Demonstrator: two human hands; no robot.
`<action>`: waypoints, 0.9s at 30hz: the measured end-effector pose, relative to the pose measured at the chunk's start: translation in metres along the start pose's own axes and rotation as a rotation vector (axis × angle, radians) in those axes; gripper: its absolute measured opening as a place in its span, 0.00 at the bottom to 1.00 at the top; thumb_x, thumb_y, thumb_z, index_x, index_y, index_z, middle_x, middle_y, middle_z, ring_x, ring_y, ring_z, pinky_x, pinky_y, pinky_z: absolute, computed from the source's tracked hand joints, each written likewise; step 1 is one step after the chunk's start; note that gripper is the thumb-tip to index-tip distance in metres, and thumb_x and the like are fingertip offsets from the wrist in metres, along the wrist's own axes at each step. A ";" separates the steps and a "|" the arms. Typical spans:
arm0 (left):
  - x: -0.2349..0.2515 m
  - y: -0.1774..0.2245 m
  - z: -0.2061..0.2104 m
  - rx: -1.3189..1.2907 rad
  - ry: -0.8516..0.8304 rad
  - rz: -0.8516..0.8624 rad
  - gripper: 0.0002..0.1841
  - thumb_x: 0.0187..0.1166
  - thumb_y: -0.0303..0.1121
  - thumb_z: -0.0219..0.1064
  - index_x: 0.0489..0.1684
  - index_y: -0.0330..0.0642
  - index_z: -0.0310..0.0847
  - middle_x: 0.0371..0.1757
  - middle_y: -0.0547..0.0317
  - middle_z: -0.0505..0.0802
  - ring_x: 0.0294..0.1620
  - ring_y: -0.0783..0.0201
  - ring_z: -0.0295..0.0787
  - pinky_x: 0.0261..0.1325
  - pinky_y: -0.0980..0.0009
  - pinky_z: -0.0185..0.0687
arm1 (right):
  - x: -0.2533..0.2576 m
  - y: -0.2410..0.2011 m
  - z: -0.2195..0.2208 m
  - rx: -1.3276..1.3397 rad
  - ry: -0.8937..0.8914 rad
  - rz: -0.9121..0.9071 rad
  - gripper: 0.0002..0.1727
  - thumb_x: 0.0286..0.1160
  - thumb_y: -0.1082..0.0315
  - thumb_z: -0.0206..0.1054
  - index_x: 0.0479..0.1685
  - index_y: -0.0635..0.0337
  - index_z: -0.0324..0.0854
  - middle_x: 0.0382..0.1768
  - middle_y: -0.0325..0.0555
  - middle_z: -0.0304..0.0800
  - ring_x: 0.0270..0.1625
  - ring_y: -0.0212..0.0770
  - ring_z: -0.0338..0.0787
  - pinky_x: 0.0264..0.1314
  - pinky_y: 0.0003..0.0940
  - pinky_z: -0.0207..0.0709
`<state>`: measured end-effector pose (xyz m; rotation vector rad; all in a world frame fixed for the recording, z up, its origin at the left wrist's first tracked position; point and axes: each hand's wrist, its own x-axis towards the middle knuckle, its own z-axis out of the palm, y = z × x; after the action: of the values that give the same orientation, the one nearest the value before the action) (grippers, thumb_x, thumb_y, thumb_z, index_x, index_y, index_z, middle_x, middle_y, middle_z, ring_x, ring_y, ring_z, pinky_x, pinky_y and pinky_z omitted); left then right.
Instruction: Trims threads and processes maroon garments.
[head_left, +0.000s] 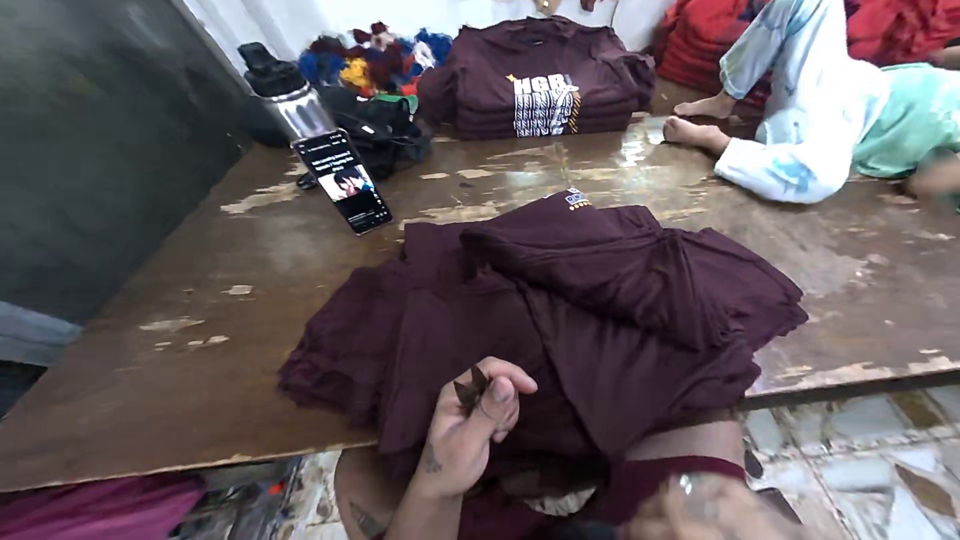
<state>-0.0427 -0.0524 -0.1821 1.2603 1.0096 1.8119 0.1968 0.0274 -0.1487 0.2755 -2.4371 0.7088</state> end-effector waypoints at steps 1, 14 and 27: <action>-0.001 0.000 0.000 -0.002 0.003 0.004 0.15 0.87 0.49 0.59 0.47 0.53 0.90 0.22 0.84 0.81 0.22 0.90 0.74 0.26 0.91 0.69 | -0.006 0.007 0.002 -0.087 0.108 0.034 0.13 0.89 0.60 0.61 0.44 0.56 0.88 0.40 0.47 0.93 0.48 0.41 0.92 0.61 0.30 0.82; -0.031 -0.008 0.039 0.763 -0.086 0.228 0.10 0.73 0.38 0.75 0.42 0.41 0.90 0.38 0.57 0.88 0.31 0.78 0.82 0.32 0.88 0.79 | -0.013 0.066 0.013 -0.085 0.340 0.066 0.09 0.84 0.59 0.62 0.37 0.52 0.74 0.42 0.38 0.86 0.58 0.31 0.88 0.66 0.26 0.82; -0.025 -0.001 0.037 0.810 -0.371 0.177 0.04 0.73 0.26 0.69 0.30 0.37 0.86 0.30 0.55 0.86 0.28 0.67 0.84 0.29 0.75 0.80 | -0.016 0.068 0.012 -0.142 0.212 0.050 0.11 0.83 0.58 0.60 0.33 0.50 0.74 0.34 0.37 0.84 0.53 0.31 0.87 0.66 0.25 0.78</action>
<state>-0.0003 -0.0657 -0.1850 2.1240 1.5065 1.2141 0.1804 0.0785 -0.1950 0.0787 -2.2847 0.5532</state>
